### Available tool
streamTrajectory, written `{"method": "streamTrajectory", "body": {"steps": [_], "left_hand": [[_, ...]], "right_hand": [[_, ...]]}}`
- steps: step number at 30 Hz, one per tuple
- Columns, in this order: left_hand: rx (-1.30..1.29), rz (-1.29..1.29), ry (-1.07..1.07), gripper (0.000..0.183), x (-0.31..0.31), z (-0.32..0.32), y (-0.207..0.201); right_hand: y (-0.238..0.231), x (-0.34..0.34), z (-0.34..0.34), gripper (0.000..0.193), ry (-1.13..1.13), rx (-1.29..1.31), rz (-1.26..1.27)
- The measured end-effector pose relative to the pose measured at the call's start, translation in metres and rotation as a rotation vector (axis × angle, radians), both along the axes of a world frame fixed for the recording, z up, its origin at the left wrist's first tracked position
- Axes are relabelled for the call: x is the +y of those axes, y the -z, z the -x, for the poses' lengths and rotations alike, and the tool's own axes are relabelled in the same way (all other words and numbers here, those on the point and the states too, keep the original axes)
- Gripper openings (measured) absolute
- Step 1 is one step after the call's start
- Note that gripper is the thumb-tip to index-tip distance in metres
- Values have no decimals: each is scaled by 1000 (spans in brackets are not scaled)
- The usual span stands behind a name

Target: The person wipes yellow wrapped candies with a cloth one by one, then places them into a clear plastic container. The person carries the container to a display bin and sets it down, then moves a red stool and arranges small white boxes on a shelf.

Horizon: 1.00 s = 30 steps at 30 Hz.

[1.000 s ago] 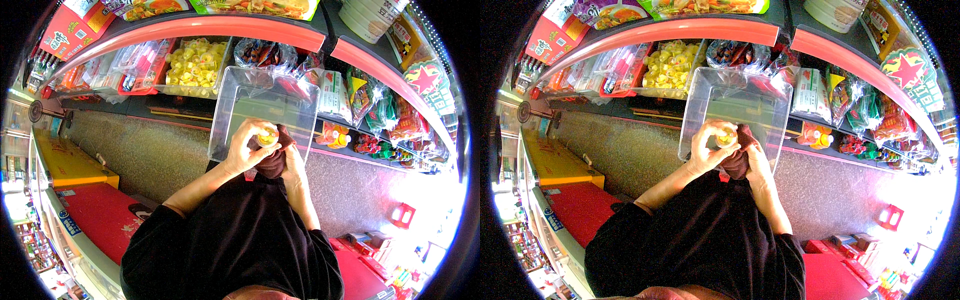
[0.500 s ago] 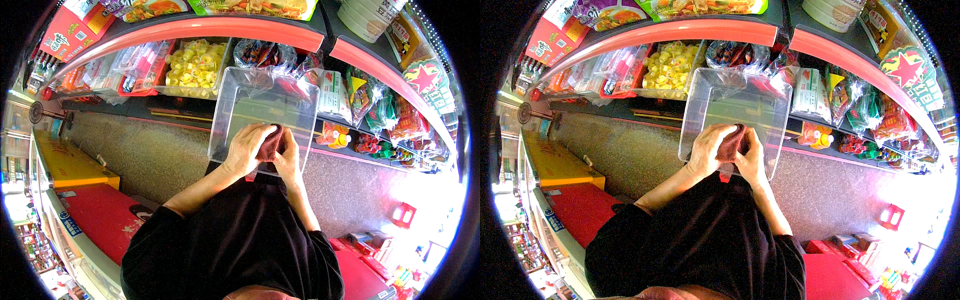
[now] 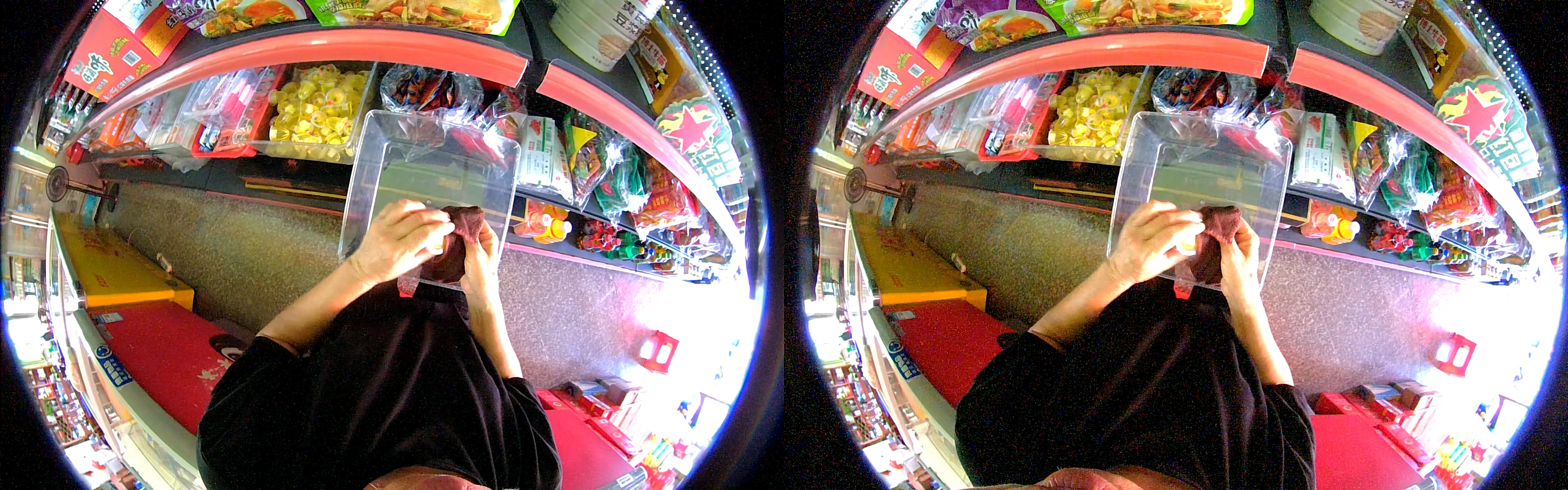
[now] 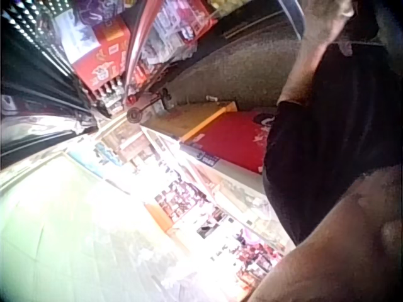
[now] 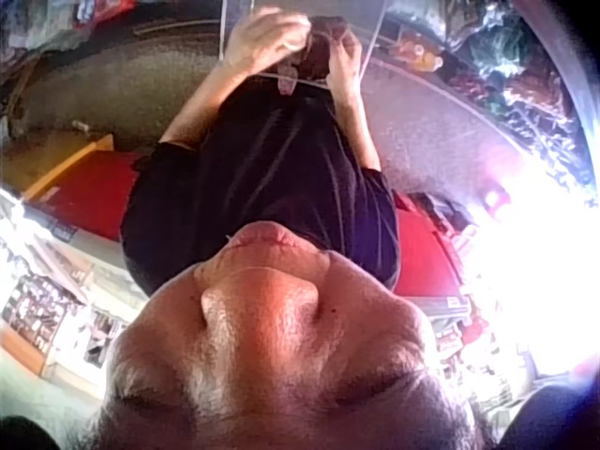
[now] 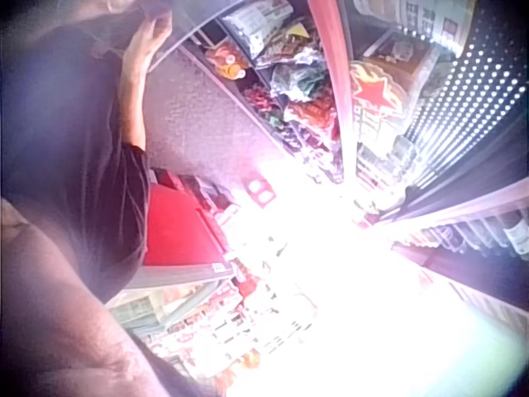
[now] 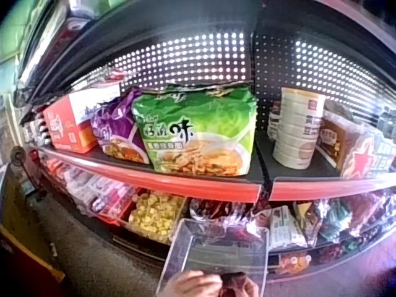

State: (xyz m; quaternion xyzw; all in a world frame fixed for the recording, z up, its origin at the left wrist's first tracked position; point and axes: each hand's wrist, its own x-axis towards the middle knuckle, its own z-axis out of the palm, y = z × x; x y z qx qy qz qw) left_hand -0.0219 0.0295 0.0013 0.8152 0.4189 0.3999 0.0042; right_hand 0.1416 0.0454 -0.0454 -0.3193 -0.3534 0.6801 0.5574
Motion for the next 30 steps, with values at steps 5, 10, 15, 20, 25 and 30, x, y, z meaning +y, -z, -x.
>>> {"method": "streamTrajectory", "body": {"steps": [5, 10, 15, 20, 25, 30], "left_hand": [[58, 77, -259, 10, 58, 77, -43], [-125, -265, -613, 51, 83, 105, -45], [-215, 437, -44, 35, 66, 28, 42], [-297, 772, 357, 32, 43, -40, 179], [192, 880, 596, 43, 55, -62, 206], [241, 1075, 411, 46, 45, -54, 167]], "right_hand": [[8, 3, -10, 19, 4, 92, 122], [13, 4, -6, 20, 76, 69, 95], [3, 4, -7, 22, 89, 79, 142], [-22, -3, -15, 20, 196, 133, 45], [-36, -2, -35, 21, 294, 131, 64], [-34, 2, -49, 20, 331, 137, 94]]}}
